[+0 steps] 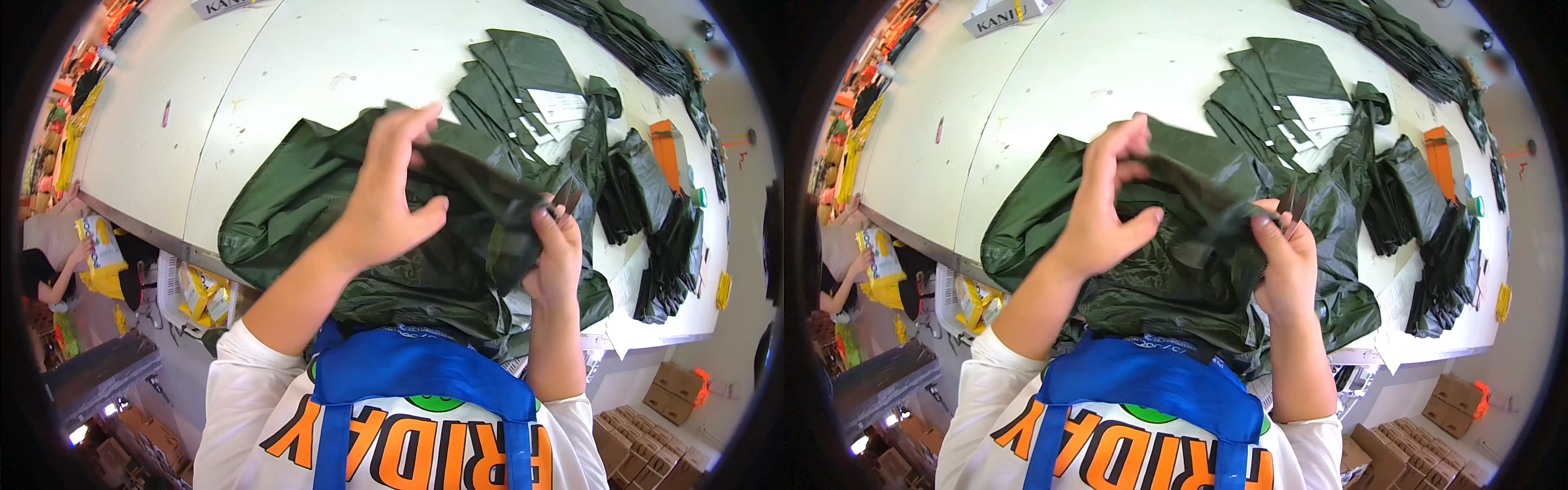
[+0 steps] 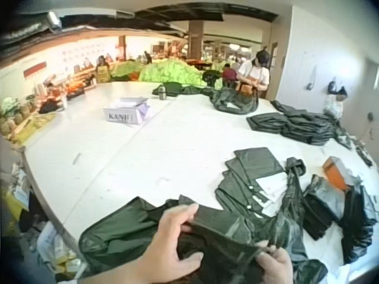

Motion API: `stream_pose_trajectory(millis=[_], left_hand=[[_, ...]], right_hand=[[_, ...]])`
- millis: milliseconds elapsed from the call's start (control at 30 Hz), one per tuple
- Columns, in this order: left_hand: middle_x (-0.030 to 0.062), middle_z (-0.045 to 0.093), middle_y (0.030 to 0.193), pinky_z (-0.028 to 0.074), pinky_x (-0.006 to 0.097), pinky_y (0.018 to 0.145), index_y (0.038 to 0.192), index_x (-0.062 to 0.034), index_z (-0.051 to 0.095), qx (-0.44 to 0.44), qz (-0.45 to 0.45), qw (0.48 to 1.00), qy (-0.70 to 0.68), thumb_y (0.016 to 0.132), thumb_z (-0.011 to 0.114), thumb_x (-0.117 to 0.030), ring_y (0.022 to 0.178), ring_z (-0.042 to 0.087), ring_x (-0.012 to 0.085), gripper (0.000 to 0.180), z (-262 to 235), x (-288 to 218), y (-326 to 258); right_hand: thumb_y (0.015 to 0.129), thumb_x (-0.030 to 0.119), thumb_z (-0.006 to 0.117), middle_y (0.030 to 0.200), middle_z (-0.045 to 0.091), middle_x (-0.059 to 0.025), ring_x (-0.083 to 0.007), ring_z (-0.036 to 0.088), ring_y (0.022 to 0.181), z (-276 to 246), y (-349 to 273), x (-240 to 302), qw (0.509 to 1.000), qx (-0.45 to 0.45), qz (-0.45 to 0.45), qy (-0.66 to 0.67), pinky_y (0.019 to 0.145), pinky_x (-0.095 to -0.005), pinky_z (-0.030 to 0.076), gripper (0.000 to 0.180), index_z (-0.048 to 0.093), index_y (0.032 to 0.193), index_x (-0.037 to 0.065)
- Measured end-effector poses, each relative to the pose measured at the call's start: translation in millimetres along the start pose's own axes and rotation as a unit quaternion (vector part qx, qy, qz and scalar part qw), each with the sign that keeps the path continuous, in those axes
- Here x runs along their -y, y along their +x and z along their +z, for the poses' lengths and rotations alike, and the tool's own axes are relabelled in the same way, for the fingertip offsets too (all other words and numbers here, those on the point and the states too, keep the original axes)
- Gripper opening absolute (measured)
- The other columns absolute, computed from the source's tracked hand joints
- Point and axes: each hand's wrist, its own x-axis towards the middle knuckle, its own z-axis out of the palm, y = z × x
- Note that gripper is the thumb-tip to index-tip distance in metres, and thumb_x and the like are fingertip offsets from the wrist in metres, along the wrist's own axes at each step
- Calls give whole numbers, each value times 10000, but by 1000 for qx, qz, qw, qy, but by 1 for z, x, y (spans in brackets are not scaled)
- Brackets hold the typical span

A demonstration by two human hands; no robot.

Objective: The person trims excess fabric from a green garment using scissors, then folds and stacks the finished pieces on the table. The person handles multiple green garments one at a time, cutting small sections and arranging them into a neat pile.

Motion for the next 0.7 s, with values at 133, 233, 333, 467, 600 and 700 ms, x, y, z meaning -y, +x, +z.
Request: stream_pose_trajectory(millis=[133,233,333,467,600,700], left_hand=[[48,626,975,409,331,887,1011,-51,635,128,114,966,194,769,698,-115,967,557,192,258,-8,4,45],[-51,498,645,357,215,585,812,-16,610,218,-127,967,30,840,674,-178,645,408,35,176,-9,2,47],[-60,503,657,358,215,589,821,-22,614,239,-152,959,25,836,676,-180,648,417,36,171,-13,2,43],[46,514,634,398,246,609,827,-12,602,252,-162,954,-24,794,707,-146,635,449,63,174,-19,-4,31],[63,654,850,475,332,742,920,-24,652,303,8,920,248,725,751,-141,830,615,200,249,-43,33,23],[80,626,1107,437,358,925,1130,-43,608,334,-49,924,179,710,766,-191,1051,582,250,473,-43,12,17]], right_hand=[[961,136,488,1059,660,-119,-211,663,902,5,-9,22,993,-67,38,88,781,-320,545,236,578,1128,-4],[962,155,493,1075,655,-126,-223,670,901,-5,-18,35,984,-88,65,143,772,-335,558,263,552,1162,-5],[957,160,507,1072,656,-126,-226,673,897,-5,-23,43,980,-101,63,158,767,-341,561,265,555,1158,-6],[951,170,523,1089,653,-122,-243,666,935,-11,-29,47,983,-117,28,142,830,-383,548,278,554,1165,-5],[944,88,488,1138,623,-160,-264,640,998,-1,-44,71,989,-94,-42,106,890,-389,519,300,511,1226,-14],[899,39,536,1130,622,-142,-225,628,1011,-7,-60,69,996,-56,-69,16,895,-360,504,324,516,1214,-34]])
